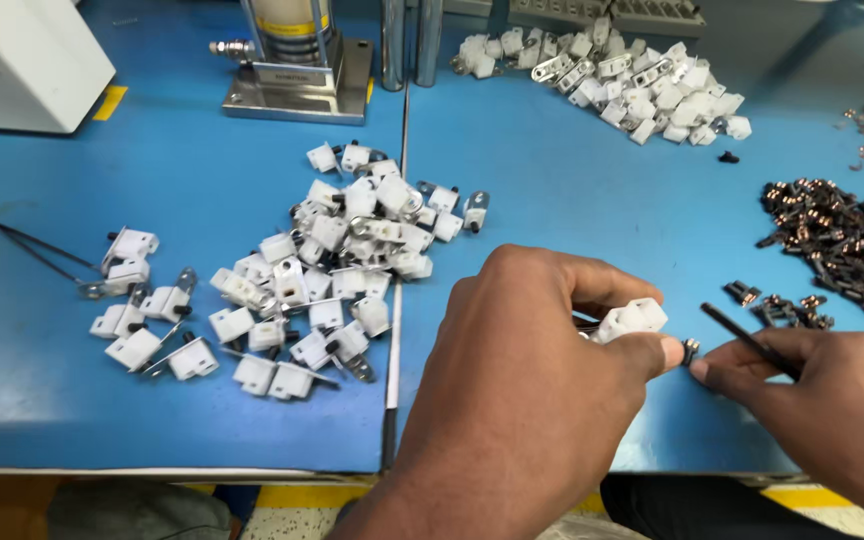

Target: The person assembles small white plastic electrical components at a workbench. They hold a white housing in one hand, pick black screw-like contacts from a pile, insert them into the housing, and use a black handheld tool to press or tighten the contacts into place, repeating the cycle and setting finished units aside.

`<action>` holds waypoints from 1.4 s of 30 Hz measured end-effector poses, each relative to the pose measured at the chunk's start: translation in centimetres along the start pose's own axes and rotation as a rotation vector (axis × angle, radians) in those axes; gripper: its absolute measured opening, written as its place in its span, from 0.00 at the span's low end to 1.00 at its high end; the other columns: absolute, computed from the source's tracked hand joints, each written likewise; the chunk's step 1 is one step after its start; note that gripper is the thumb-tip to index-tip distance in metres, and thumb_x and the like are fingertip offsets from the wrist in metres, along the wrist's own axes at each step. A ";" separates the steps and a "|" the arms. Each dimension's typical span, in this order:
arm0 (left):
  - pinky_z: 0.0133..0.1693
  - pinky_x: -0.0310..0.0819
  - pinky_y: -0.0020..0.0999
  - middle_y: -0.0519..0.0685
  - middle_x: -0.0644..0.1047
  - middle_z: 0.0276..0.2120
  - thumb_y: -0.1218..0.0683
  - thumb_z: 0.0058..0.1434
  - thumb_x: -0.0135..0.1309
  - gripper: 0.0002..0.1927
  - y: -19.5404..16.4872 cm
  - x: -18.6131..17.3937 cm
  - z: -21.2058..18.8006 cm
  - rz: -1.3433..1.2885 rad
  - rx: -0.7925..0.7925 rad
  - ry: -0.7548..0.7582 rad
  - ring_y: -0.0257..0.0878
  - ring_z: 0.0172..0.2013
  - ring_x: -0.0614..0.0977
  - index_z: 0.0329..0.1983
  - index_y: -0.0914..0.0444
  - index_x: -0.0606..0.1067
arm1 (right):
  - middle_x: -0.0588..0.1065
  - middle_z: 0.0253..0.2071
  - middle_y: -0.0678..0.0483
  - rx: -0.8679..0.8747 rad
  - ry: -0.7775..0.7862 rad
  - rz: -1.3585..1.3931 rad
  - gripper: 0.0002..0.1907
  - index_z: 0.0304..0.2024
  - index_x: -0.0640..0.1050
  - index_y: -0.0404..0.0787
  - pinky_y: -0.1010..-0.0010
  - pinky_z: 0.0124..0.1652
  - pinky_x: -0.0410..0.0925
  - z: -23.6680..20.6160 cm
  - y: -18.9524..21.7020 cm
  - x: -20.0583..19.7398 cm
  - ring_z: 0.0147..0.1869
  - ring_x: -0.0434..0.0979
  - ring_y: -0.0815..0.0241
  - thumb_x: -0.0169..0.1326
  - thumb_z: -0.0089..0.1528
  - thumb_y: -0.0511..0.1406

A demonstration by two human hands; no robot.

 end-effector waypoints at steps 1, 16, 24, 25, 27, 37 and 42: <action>0.33 0.81 0.35 0.51 0.86 0.28 0.50 0.56 0.63 0.15 -0.5 0.2 0.0 0.002 -0.017 -0.010 0.37 0.27 0.87 0.46 0.56 0.84 | 0.82 0.29 0.53 -0.001 0.001 0.174 0.15 0.39 0.89 0.39 0.71 0.33 0.73 0.5 -0.4 -0.2 0.28 0.80 0.64 0.68 0.55 0.42; 0.35 0.81 0.33 0.50 0.88 0.27 0.52 0.57 0.61 0.14 -5.9 2.8 2.6 0.038 0.207 -0.293 0.36 0.28 0.88 0.47 0.54 0.85 | 0.68 0.19 0.53 -0.285 0.372 1.254 0.10 0.43 0.78 0.30 0.73 0.11 0.49 3.0 2.5 -2.7 0.09 0.50 0.71 0.59 0.64 0.32; 0.44 0.78 0.34 0.49 0.89 0.38 0.50 0.52 0.67 0.17 -4.7 2.0 3.1 0.030 0.280 -0.236 0.36 0.38 0.87 0.45 0.55 0.86 | 0.72 0.42 0.52 -0.317 0.202 1.355 0.09 0.42 0.66 0.48 0.56 0.47 0.75 5.6 4.3 -6.5 0.55 0.84 0.55 0.46 0.75 0.43; 0.45 0.77 0.34 0.48 0.89 0.39 0.50 0.52 0.67 0.16 -4.9 1.9 2.7 0.035 0.317 -0.228 0.35 0.39 0.87 0.45 0.56 0.86 | 0.74 0.46 0.52 -0.449 0.186 1.356 0.06 0.45 0.67 0.50 0.56 0.52 0.72 4.7 5.2 -7.7 0.60 0.82 0.54 0.43 0.74 0.43; 0.44 0.78 0.34 0.48 0.89 0.38 0.50 0.51 0.67 0.16 -5.0 1.6 2.2 0.047 0.308 -0.204 0.35 0.39 0.87 0.43 0.55 0.87 | 0.75 0.53 0.51 -0.670 0.151 1.316 0.06 0.49 0.66 0.53 0.57 0.59 0.69 2.8 6.6 -9.4 0.67 0.79 0.51 0.39 0.73 0.43; 0.38 0.82 0.36 0.51 0.88 0.29 0.51 0.50 0.66 0.11 -4.3 0.3 1.3 0.031 0.158 -0.122 0.38 0.33 0.89 0.36 0.58 0.88 | 0.77 0.54 0.43 -0.965 -0.179 0.875 0.28 0.54 0.71 0.36 0.58 0.64 0.74 -8.2 13.8 -9.1 0.60 0.81 0.50 0.30 0.77 0.52; 0.43 0.77 0.35 0.42 0.88 0.37 0.50 0.52 0.69 0.13 -1.3 -0.9 3.5 -0.009 0.225 -0.207 0.34 0.37 0.87 0.42 0.53 0.88 | 0.78 0.51 0.48 -0.497 -0.140 1.209 0.21 0.57 0.71 0.37 0.64 0.54 0.74 1.4 6.0 -4.9 0.51 0.81 0.57 0.41 0.75 0.47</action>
Point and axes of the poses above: each hand's wrist, its own z-axis towards the middle knuckle, its own x-axis out of the palm, y = z × x, the point moved 8 cm from there along z, towards the middle knuckle
